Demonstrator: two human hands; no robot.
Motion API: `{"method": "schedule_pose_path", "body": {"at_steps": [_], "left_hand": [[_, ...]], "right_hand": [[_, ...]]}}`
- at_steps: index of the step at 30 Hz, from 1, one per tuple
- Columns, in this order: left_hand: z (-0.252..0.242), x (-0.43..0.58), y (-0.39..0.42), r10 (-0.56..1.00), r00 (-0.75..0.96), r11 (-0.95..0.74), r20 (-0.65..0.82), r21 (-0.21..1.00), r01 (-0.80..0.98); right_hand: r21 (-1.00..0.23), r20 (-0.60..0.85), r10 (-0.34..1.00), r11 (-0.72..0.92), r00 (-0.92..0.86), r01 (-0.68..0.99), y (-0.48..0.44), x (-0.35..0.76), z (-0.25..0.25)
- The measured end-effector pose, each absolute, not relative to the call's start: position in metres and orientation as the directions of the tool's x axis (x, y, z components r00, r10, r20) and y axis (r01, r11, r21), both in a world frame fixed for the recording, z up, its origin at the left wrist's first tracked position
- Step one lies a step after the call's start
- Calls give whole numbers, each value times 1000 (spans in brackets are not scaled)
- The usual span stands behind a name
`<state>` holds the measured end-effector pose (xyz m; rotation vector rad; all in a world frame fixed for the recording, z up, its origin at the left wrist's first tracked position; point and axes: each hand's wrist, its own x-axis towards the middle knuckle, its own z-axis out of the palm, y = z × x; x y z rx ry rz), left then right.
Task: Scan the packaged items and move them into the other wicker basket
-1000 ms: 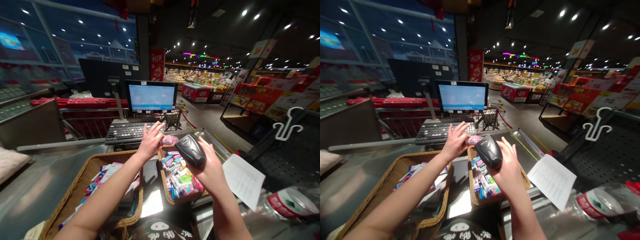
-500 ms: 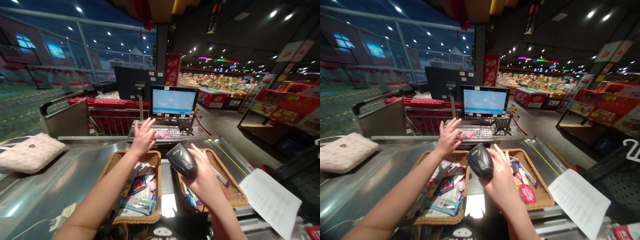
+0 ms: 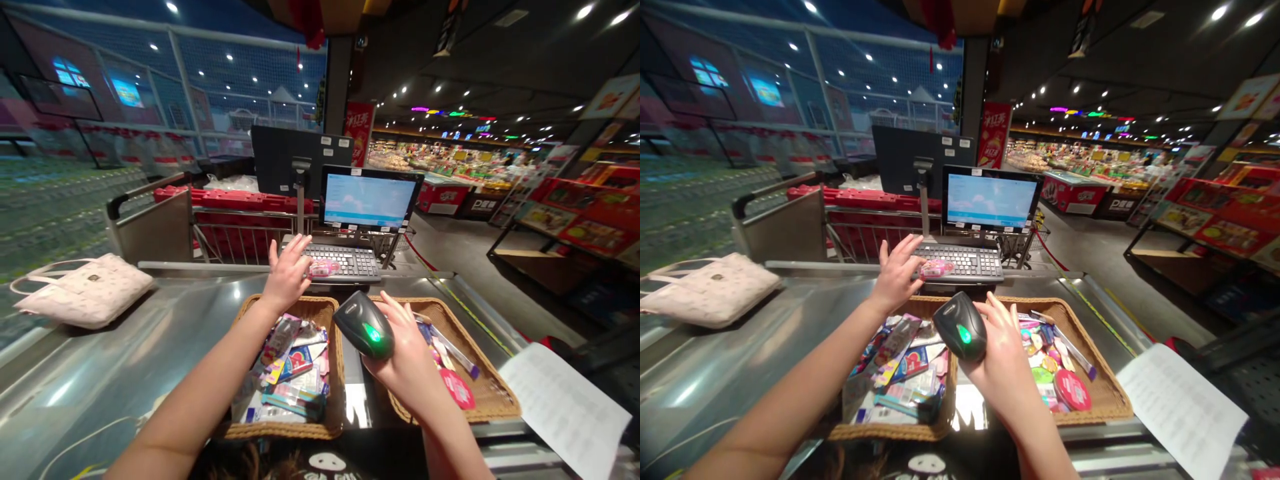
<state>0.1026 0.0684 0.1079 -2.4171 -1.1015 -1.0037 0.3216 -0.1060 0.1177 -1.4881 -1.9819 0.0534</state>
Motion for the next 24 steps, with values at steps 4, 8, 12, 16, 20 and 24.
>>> {"method": "schedule_pose_path", "body": {"at_steps": [4,8,12,16,20,24], "left_hand": [[104,95,70,549,459,-658,698,24,752],[99,91,71,565,460,-659,685,40,751],[95,89,71,579,465,-660,669,50,750],[90,87,71,587,474,-660,657,49,750],[83,86,71,594,489,-664,638,46,747],[74,86,71,606,508,-661,612,33,750]], "right_hand": [[-420,440,888,336,-135,843,-108,315,118],[-423,429,894,323,-127,847,-109,312,116],[-428,411,905,296,-108,854,-110,312,112],[-423,410,906,289,-103,859,-110,314,109],[-413,414,905,285,-101,865,-110,315,107],[-421,391,916,267,-92,867,-110,315,108]]}}
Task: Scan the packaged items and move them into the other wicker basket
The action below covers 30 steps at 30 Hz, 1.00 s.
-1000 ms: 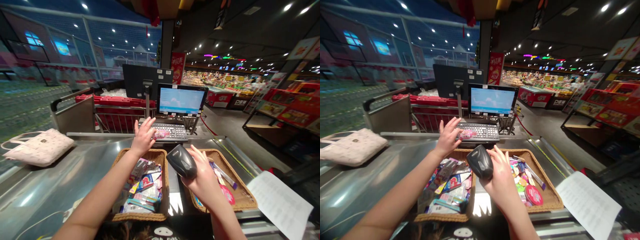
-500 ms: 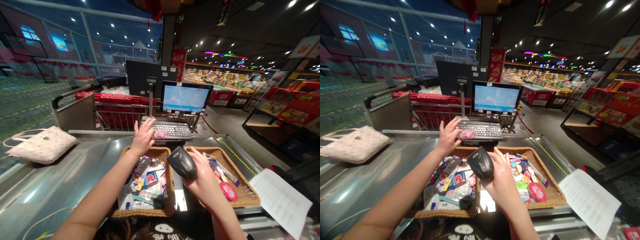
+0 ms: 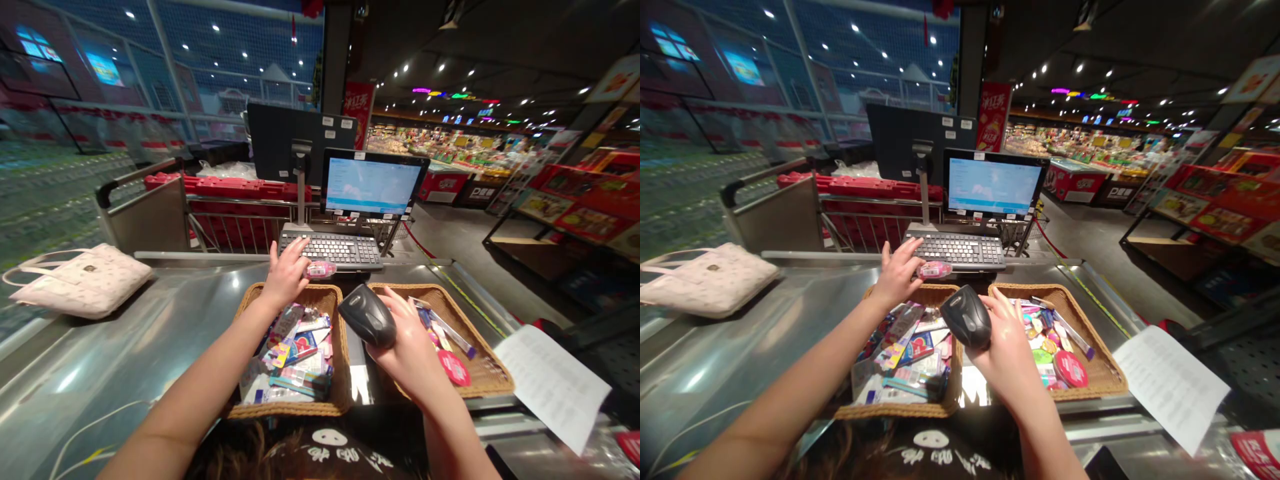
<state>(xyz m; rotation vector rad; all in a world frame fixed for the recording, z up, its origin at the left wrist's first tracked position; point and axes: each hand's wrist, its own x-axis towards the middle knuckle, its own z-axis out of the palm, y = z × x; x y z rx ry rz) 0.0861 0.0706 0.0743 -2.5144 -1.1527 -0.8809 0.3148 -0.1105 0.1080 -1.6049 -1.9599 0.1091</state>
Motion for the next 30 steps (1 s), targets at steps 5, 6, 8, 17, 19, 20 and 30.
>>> {"method": "schedule_pose_path", "body": {"at_steps": [5,6,8,17,19,20,30], "left_hand": [[64,85,70,611,528,-664,590,19,748],[61,85,70,612,531,-665,586,17,747],[57,85,69,616,537,-667,576,19,745],[35,86,64,652,552,-674,520,64,736],[29,87,62,665,556,-674,498,80,734],[26,87,62,671,558,-674,488,88,734],[-10,88,67,712,586,-658,388,76,749]], "right_hand": [[-429,374,923,256,-87,866,-109,316,108],[-430,372,924,254,-87,866,-108,316,108],[-433,368,926,249,-83,867,-107,317,106],[-451,347,935,241,-80,860,-103,319,103],[-458,346,935,239,-76,856,-103,320,102],[-461,346,935,238,-73,855,-102,321,102],[-456,341,937,234,-74,859,-100,330,97]]}}
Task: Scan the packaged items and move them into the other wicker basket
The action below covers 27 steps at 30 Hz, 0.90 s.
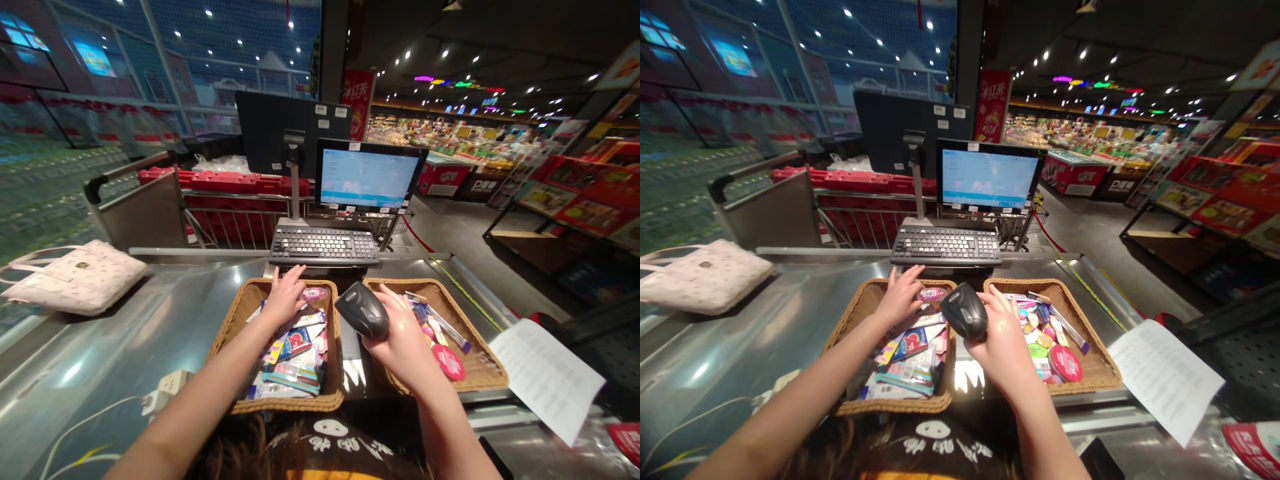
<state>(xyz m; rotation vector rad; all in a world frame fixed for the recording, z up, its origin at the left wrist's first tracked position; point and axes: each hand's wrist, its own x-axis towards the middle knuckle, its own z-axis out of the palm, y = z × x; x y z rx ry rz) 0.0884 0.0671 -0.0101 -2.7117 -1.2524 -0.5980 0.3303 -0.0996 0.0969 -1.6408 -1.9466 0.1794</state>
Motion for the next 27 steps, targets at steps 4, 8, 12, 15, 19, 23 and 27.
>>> {"method": "schedule_pose_path", "body": {"at_steps": [4,8,12,15,19,23,27], "left_hand": [[-22,92,69,727,598,-651,338,60,757],[-33,97,71,746,608,-644,271,64,762],[-43,102,76,771,596,-621,225,52,782],[-38,112,78,764,594,-624,250,55,779],[-11,146,74,700,643,-688,310,55,723],[17,202,64,610,692,-764,386,51,644],[27,269,54,521,760,-842,390,87,532]], "right_hand": [[-459,330,941,227,-72,859,-99,335,95],[-487,321,944,237,-80,841,-101,341,93],[-524,304,950,232,-74,820,-104,351,90],[-532,293,955,200,-43,822,-107,362,87],[-536,298,954,149,21,831,-113,381,83],[-522,316,942,71,115,850,-122,410,83],[-513,349,900,-50,262,857,-135,451,81]]}}
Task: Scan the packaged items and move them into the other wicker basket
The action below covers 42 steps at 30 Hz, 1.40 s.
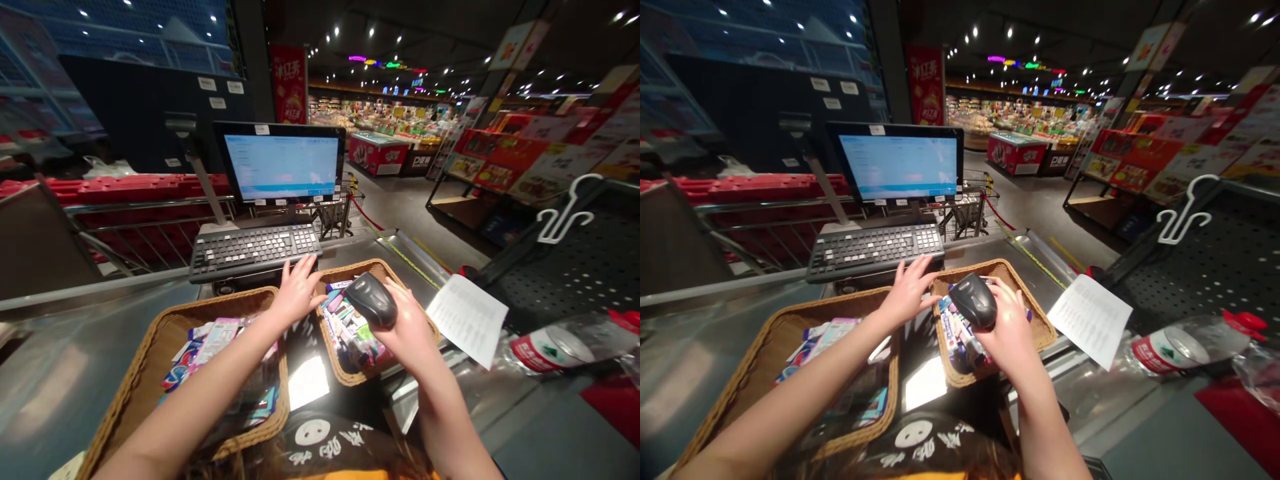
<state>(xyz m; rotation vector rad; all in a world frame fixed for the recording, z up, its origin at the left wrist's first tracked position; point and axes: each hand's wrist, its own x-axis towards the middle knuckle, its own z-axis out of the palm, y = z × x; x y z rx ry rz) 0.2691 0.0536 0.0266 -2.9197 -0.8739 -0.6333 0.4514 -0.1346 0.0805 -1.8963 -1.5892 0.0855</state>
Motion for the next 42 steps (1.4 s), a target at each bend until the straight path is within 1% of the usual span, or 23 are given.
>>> {"method": "schedule_pose_path", "body": {"at_steps": [3,5,9,13,16,23,28,32,37,40,42], "left_hand": [[19,320,48,468,818,-882,333,125,454],[10,353,46,464,838,-886,288,140,442],[-15,409,42,509,841,-860,184,142,490],[-37,449,42,576,807,-817,134,119,563],[-52,467,42,586,802,-810,114,118,575],[-70,480,40,635,763,-772,117,132,622],[-71,482,36,680,719,-733,146,176,657],[-72,486,31,736,657,-676,160,223,703],[-74,488,27,771,612,-637,178,241,732],[-71,485,28,765,617,-643,181,253,723],[-66,478,30,731,660,-682,174,235,693]], "right_hand": [[-509,398,839,-134,370,850,-144,484,74],[-513,427,807,-156,408,844,-150,504,69],[-524,462,762,-178,454,833,-157,530,61],[-525,434,767,-211,472,825,-158,544,56],[-535,405,778,-224,481,814,-156,552,53],[-569,376,792,-211,480,795,-151,567,50],[-573,349,816,-203,461,794,-145,573,48],[-579,365,812,-183,454,794,-144,578,45],[-592,367,801,-190,472,783,-147,582,46],[-606,360,794,-200,490,770,-150,581,47],[-613,361,791,-199,494,765,-151,582,47]]}}
